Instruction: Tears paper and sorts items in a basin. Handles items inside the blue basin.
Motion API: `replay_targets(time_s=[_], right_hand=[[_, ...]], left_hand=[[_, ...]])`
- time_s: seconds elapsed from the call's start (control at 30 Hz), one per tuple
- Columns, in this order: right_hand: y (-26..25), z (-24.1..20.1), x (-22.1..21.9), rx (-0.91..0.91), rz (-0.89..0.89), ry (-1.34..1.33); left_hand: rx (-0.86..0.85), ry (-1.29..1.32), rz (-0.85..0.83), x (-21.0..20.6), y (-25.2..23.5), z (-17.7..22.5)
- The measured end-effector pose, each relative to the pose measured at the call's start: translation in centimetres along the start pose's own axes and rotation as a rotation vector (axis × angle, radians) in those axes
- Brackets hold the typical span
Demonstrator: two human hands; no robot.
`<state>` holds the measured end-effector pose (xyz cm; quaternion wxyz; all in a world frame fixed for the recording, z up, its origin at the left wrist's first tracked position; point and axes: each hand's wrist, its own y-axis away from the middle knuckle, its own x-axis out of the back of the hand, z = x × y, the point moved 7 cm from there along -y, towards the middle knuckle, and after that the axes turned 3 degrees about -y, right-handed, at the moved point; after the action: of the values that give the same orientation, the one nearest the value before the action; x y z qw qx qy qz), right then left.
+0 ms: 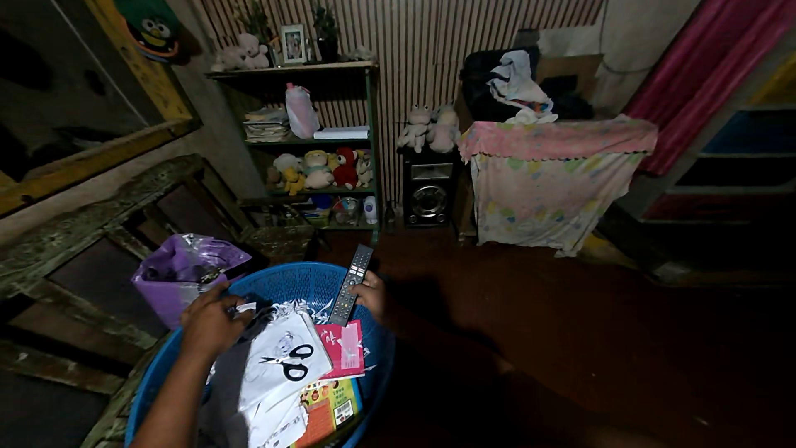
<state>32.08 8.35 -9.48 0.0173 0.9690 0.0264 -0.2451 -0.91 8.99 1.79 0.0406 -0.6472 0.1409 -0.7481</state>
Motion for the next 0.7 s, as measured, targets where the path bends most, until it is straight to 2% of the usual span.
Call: replay_targets(time_s=[0.7], right_hand=[[-0.20, 0.16, 0.23, -0.023, 0.006, -0.012]], left_hand=[[-0.009, 0.010, 0.002, 0.05, 0.00, 0.14]])
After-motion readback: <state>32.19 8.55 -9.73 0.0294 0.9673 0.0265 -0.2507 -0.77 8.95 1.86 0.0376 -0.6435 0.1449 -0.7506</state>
